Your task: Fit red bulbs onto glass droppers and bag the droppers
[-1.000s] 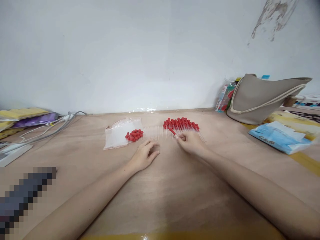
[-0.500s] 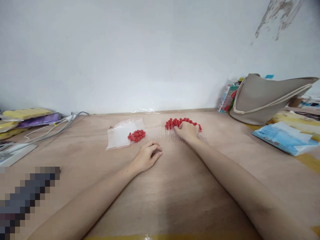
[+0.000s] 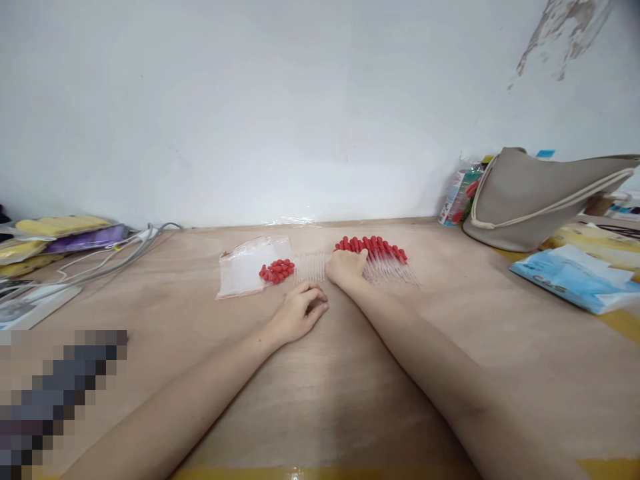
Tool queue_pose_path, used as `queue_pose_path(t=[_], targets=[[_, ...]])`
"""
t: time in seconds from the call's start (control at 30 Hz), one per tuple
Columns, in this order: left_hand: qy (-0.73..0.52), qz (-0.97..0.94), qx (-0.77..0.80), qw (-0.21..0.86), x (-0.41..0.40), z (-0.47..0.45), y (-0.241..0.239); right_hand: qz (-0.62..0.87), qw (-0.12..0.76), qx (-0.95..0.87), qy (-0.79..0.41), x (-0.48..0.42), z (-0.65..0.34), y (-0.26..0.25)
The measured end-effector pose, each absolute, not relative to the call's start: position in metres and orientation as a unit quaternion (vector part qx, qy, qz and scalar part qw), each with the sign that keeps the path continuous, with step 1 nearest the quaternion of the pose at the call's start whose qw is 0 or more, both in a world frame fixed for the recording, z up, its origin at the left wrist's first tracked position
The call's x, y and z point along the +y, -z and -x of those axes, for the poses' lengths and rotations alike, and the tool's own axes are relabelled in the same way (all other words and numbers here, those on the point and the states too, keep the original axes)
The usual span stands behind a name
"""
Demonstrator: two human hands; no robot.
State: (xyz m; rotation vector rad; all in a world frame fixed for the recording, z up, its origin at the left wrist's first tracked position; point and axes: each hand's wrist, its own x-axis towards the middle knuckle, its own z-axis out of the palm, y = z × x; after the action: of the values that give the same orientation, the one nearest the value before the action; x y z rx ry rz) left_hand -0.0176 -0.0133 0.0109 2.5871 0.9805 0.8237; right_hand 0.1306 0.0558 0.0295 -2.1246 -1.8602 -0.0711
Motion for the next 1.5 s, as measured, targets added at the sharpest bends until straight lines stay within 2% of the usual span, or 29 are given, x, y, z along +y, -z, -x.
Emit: queue_pose_path(t=[0.13,0.23,0.4,0.53,0.67,0.9,1.07,1.13,1.23,1.33,1.5], targets=[[-0.287,-0.889,0.334,0.128,-0.016,0.014,-0.011,0.746,0.155,-0.647,0.025,0.060,-0.125,-0.026],[-0.341,-0.866,0.353,0.093,-0.013,0.017,-0.017,0.739,0.162,-0.653,0.027,0.056,-0.124,-0.026],[-0.444,-0.721,0.532,-0.030,0.023,0.055,-0.034,0.713,0.197,-0.670,0.059,0.034,-0.134,-0.028],[-0.332,-0.648,0.682,-0.069,0.050,0.092,-0.039,0.667,0.249,-0.697,0.089,0.008,-0.154,-0.019],[-0.227,-0.629,0.742,-0.040,0.059,0.102,-0.034,0.619,0.301,-0.717,0.107,-0.017,-0.181,-0.005],[-0.200,-0.624,0.756,0.000,0.064,0.101,-0.032,0.560,0.325,-0.752,0.124,-0.039,-0.212,0.003],[-0.349,-0.654,0.666,-0.083,0.054,0.092,-0.037,0.551,0.339,-0.759,0.073,-0.038,-0.212,0.000],[-0.394,-0.714,0.577,-0.050,0.042,0.076,-0.037,0.542,0.354,-0.761,0.037,-0.040,-0.211,-0.003],[-0.386,-0.800,0.457,0.053,0.016,0.043,-0.029,0.511,0.367,-0.778,0.009,-0.043,-0.209,-0.006],[-0.356,-0.851,0.381,0.067,-0.006,0.018,-0.021,0.476,0.367,-0.799,0.016,-0.046,-0.207,-0.006],[-0.338,-0.863,0.358,0.109,-0.017,0.008,-0.018,0.449,0.362,-0.816,0.026,-0.047,-0.203,-0.006]])
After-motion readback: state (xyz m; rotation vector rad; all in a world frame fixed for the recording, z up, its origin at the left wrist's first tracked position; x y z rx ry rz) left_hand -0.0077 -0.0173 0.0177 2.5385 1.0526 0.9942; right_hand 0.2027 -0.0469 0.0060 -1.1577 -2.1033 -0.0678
